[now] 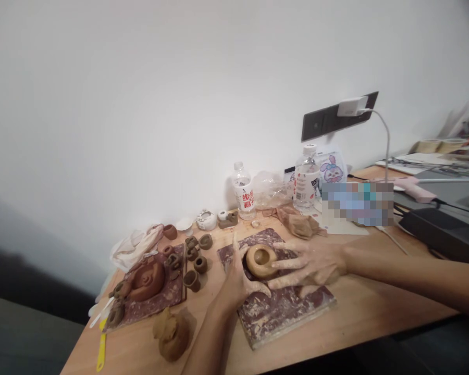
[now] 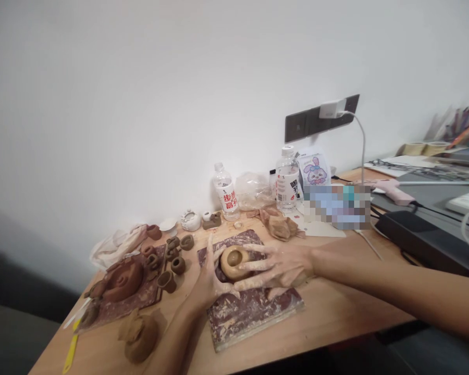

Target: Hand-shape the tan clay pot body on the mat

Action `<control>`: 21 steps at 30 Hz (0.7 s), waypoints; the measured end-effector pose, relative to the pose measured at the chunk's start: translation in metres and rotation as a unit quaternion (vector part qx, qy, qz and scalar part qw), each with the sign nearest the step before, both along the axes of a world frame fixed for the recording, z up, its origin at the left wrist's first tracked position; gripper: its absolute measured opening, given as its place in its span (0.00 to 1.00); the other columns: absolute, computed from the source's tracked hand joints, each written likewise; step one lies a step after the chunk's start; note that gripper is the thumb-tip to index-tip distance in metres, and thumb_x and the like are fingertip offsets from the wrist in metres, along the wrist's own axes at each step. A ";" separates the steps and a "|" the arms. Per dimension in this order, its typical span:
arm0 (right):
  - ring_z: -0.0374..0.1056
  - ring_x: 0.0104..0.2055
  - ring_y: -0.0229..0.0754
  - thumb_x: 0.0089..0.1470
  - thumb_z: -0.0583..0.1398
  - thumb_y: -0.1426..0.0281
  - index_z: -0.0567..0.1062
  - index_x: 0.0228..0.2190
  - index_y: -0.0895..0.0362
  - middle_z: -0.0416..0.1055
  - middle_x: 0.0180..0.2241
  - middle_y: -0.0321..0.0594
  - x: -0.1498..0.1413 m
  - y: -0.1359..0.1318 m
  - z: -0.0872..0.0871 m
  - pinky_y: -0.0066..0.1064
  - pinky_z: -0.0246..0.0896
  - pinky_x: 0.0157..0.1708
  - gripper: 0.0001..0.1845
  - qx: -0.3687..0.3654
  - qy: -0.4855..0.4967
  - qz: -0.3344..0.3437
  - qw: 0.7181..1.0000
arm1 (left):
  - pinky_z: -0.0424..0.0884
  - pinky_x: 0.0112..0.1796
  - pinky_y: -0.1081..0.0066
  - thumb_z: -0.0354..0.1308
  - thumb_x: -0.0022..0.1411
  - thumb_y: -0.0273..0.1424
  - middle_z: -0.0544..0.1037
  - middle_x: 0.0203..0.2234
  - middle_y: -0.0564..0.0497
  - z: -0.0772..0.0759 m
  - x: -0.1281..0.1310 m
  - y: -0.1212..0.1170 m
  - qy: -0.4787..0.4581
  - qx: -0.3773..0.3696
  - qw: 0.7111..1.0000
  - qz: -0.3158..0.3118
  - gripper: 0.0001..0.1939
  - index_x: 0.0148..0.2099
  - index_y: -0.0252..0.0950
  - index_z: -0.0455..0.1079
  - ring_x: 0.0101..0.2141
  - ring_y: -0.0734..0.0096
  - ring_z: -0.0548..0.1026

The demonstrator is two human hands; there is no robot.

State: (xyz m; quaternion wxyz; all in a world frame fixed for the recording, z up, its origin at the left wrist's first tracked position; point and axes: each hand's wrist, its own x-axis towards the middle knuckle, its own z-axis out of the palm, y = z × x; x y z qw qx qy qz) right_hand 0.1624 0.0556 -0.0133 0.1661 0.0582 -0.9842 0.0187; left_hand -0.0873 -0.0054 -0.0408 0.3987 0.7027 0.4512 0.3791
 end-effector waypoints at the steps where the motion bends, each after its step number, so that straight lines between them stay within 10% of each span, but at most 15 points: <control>1: 0.60 0.61 0.41 0.60 0.57 0.67 0.57 0.63 0.49 0.70 0.55 0.36 0.001 -0.004 -0.001 0.40 0.44 0.65 0.32 0.003 0.016 0.010 1.000 | 0.56 0.60 0.49 0.75 0.39 0.36 0.65 0.58 0.39 0.000 0.000 0.000 -0.001 -0.002 1.000 0.002 0.72 0.69 0.42 0.22 0.60 0.50 0.62; 5: 0.67 0.54 0.46 0.58 0.59 0.68 0.71 0.54 0.45 0.73 0.50 0.42 -0.002 -0.046 -0.012 0.42 0.59 0.56 0.22 -0.108 0.183 -0.172 0.962 | 0.58 0.59 0.49 0.76 0.37 0.35 0.64 0.58 0.39 -0.002 -0.001 0.001 0.002 -0.005 1.000 0.009 0.67 0.69 0.42 0.33 0.60 0.48 0.62; 8: 0.73 0.35 0.44 0.60 0.55 0.62 0.69 0.56 0.52 0.75 0.36 0.44 -0.017 -0.089 -0.017 0.36 0.71 0.36 0.23 -0.455 0.231 -0.388 0.768 | 0.57 0.60 0.49 0.75 0.38 0.34 0.65 0.58 0.40 -0.002 -0.001 0.001 0.003 -0.005 1.000 0.005 0.67 0.69 0.43 0.32 0.60 0.49 0.62; 11: 0.65 0.20 0.37 0.53 0.59 0.52 0.59 0.61 0.57 0.72 0.28 0.39 -0.037 -0.119 -0.016 0.30 0.64 0.19 0.40 -0.728 0.223 -0.359 0.540 | 0.54 0.61 0.49 0.75 0.38 0.34 0.64 0.59 0.39 -0.002 0.000 0.000 -0.001 -0.012 1.000 0.014 0.71 0.69 0.43 0.23 0.61 0.50 0.60; 13: 0.62 0.18 0.34 0.46 0.64 0.53 0.56 0.61 0.59 0.71 0.26 0.36 -0.050 -0.127 -0.015 0.26 0.61 0.17 0.46 -0.785 0.260 -0.337 0.450 | 0.53 0.61 0.49 0.75 0.38 0.33 0.62 0.60 0.38 -0.002 0.000 0.000 -0.004 -0.020 1.000 0.018 0.73 0.69 0.42 0.21 0.62 0.50 0.59; 21: 0.63 0.19 0.35 0.40 0.68 0.54 0.53 0.59 0.57 0.72 0.25 0.33 -0.085 -0.119 -0.017 0.26 0.58 0.18 0.51 -0.820 0.335 -0.276 0.374 | 0.56 0.60 0.50 0.70 0.44 0.31 0.64 0.59 0.41 0.002 0.001 -0.001 -0.014 -0.008 1.000 0.006 0.68 0.68 0.43 0.18 0.60 0.52 0.61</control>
